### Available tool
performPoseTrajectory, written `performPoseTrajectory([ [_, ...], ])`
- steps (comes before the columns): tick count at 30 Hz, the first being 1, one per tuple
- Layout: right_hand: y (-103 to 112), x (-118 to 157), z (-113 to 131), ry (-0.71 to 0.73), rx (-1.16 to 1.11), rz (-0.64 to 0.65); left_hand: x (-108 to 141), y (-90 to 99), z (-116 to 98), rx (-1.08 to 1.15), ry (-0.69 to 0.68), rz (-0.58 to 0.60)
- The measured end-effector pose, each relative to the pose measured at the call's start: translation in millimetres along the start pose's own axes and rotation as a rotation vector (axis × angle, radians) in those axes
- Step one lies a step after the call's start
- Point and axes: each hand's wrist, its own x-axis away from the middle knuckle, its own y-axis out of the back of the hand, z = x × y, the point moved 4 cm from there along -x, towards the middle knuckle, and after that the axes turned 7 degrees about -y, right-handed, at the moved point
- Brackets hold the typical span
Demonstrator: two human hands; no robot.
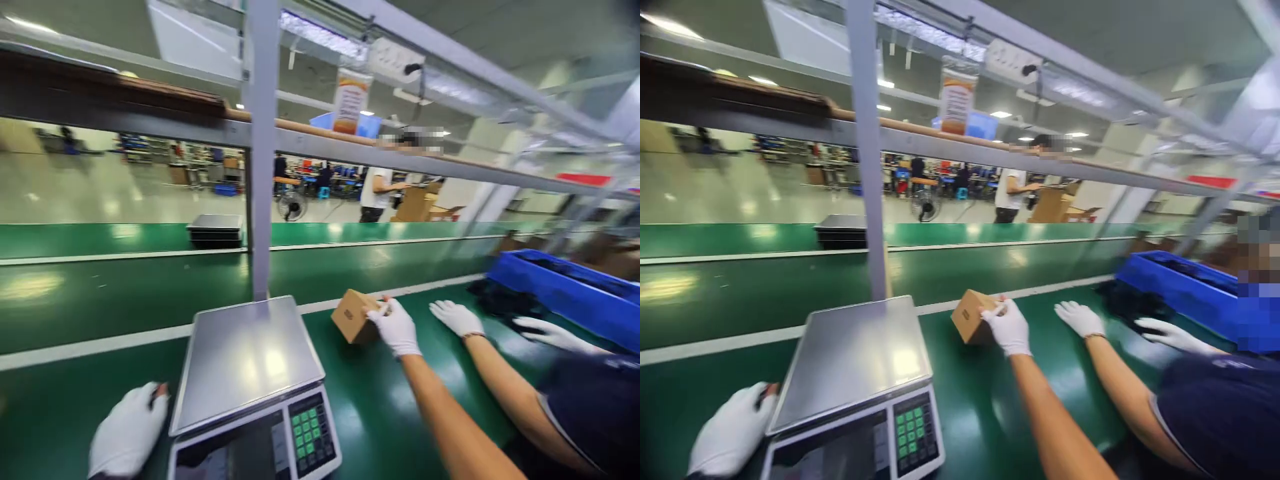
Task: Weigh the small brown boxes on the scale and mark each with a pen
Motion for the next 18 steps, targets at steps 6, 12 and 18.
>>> performPoseTrajectory([
  [6, -16, 62, 115, 0.516, -0.117, 0.118, 6, 12.2, -9, -0.121, -0.006, -0.104],
  [12, -42, 112, 153, 0.630, -0.145, 0.267, 9, 14.2, -9, -0.121, 0.014, -0.141],
  [18, -83, 74, 26, 0.095, -0.145, 0.335, 10, 16.4, -8, -0.064, 0.009, -0.175],
])
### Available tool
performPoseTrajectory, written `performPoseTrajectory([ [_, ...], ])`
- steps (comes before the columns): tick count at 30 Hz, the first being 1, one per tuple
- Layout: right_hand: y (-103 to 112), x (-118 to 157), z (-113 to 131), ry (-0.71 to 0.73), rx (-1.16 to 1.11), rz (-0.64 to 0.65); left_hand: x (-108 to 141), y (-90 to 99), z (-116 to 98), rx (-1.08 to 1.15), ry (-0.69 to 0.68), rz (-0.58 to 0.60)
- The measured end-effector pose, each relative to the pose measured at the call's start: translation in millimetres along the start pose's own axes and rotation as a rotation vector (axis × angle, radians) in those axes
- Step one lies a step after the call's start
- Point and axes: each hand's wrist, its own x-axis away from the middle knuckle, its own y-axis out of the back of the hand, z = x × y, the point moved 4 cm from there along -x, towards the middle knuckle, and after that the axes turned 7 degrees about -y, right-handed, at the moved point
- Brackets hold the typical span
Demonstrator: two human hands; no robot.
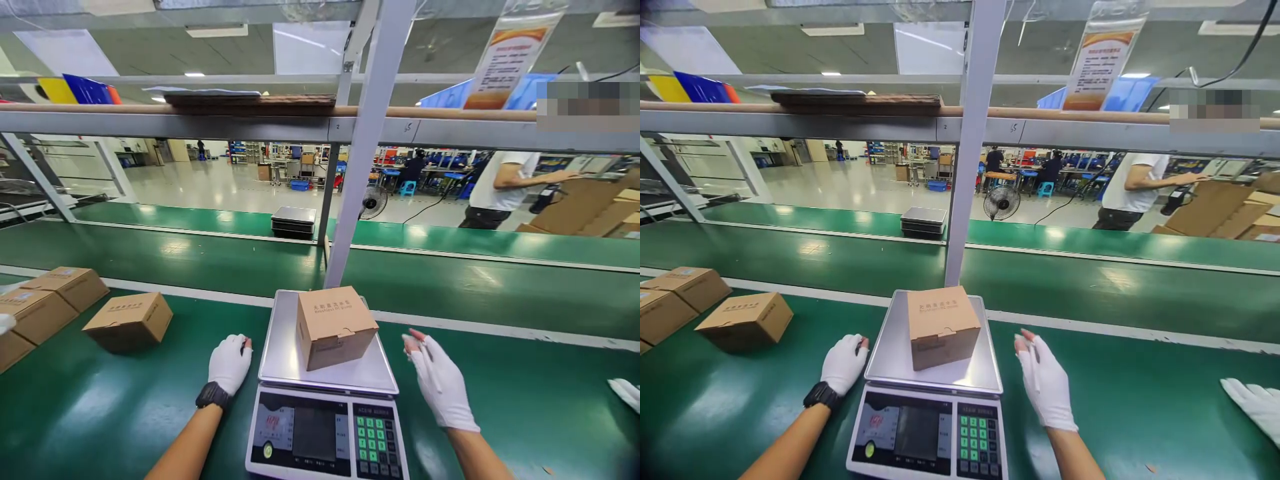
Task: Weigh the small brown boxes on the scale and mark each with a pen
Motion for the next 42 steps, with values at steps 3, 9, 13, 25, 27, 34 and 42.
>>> performPoseTrajectory([
  [3, -11, 14, -60, -0.135, 0.091, 0.014, -1, 0.8, 1, 0.047, 0.007, -0.010],
  [9, -18, 51, -82, -0.212, 0.103, -0.019, 6, 0.5, 2, 0.219, 0.081, -0.030],
  [13, -12, 44, -81, -0.271, 0.103, 0.018, 19, 5.3, 0, 0.428, 0.170, -0.044],
  [25, 16, -1, 94, 0.067, -0.270, 0.074, -13, 142.6, -125, 1.095, -0.229, -0.184],
  [27, 12, 4, 139, 0.198, -0.248, 0.112, -16, 141.3, -146, 1.188, -0.234, -0.093],
  [34, -30, 16, 217, 0.466, -0.013, 0.483, -28, 133.1, -146, 1.376, -0.188, 0.085],
  [42, -59, -1, 233, 0.411, 0.155, 0.412, -29, 129.8, -145, 1.380, -0.205, 0.056],
])
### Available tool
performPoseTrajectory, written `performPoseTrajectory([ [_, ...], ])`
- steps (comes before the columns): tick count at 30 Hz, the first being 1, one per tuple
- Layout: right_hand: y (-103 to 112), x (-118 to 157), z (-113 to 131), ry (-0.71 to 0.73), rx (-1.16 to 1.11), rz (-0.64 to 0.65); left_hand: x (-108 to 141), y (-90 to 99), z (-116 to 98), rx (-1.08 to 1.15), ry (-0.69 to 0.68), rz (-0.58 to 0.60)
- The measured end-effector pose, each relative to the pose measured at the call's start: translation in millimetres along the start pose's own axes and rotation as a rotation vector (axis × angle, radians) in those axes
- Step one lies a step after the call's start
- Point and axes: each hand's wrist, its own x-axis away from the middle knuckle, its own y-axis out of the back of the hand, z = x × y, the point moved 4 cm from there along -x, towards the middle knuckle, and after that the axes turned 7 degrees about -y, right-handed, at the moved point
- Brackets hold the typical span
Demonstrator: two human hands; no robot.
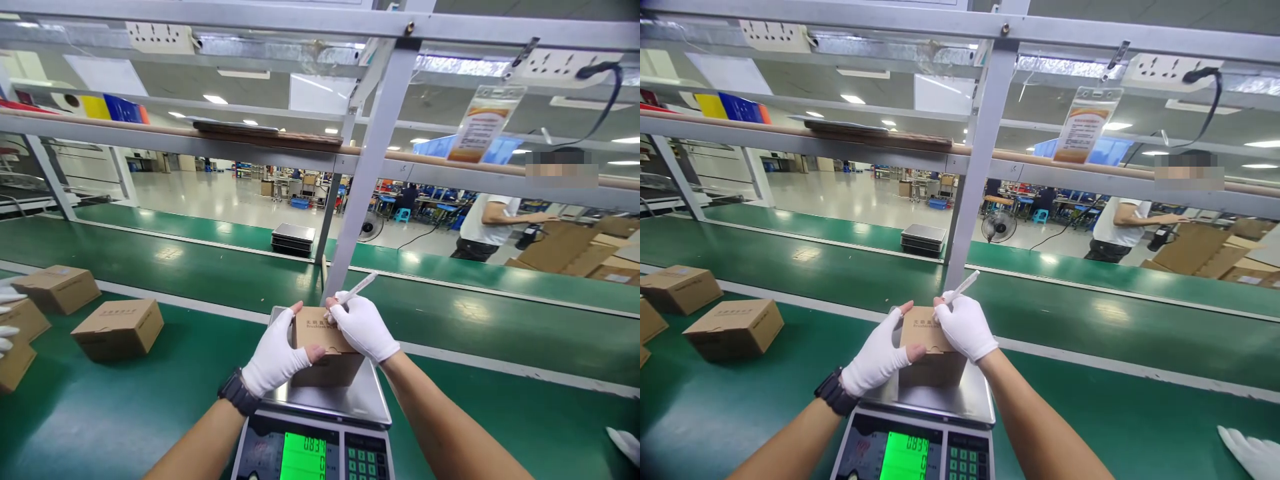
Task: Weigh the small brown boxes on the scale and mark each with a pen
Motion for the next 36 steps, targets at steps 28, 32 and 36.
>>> performPoseTrajectory([
  [28, -3, -1, -5, -0.028, 0.033, -0.047, 1, -0.6, 0, -0.003, -0.004, -0.004],
  [32, -2, -2, -8, -0.036, 0.063, -0.089, 0, -0.3, 1, -0.012, -0.012, -0.007],
  [36, -4, -3, -11, -0.029, 0.068, -0.097, 0, -0.6, 1, -0.002, -0.009, -0.010],
])
